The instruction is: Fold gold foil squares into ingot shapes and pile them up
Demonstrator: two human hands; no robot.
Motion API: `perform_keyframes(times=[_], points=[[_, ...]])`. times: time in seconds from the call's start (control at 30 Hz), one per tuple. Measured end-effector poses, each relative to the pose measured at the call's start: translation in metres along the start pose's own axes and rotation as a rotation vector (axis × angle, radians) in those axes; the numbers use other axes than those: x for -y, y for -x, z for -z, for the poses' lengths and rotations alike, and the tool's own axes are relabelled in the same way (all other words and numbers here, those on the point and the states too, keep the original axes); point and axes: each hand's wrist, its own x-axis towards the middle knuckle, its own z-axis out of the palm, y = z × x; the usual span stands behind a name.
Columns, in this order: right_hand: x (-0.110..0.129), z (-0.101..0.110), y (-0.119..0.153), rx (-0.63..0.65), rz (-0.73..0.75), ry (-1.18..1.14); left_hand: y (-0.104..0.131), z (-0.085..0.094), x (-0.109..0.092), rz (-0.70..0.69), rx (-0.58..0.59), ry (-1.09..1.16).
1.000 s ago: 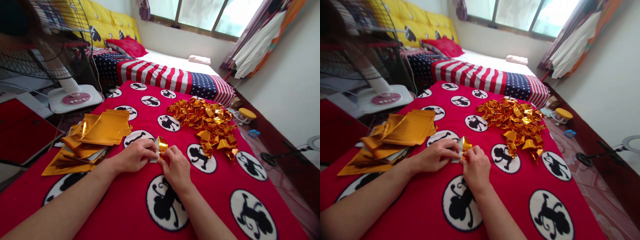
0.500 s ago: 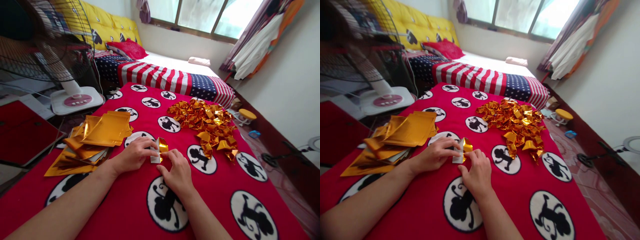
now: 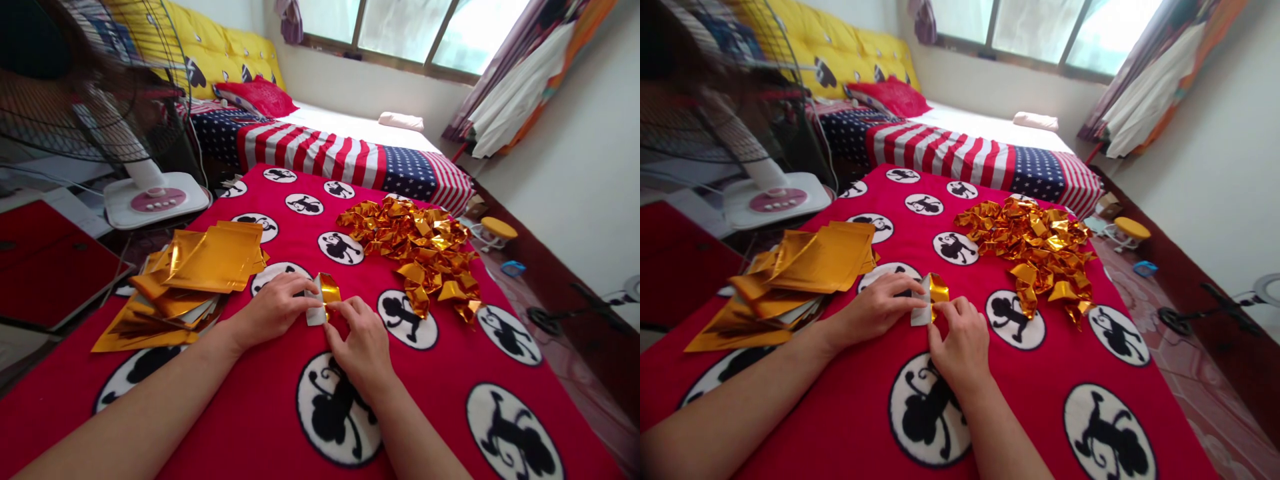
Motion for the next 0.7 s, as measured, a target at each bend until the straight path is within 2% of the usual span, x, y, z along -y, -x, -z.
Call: perform_keyframes(times=[0.23,0.37,0.53,0.7], points=[[-0.003,0.002,-0.001,-0.013,-0.005,0.006,-0.001,0.001,-0.002,0.035,-0.003,0.027],[0.000,0.000,-0.002,-0.012,-0.019,0.037,-0.004,-0.004,-0.002,0.065,-0.074,-0.030],[0.002,-0.003,-0.002,-0.019,-0.023,0.046,-0.006,-0.008,-0.002,0.038,-0.126,-0.046],[0.000,-0.001,0.000,-0.020,-0.010,0.004,-0.006,-0.007,0.000,-0.014,-0.049,-0.003]])
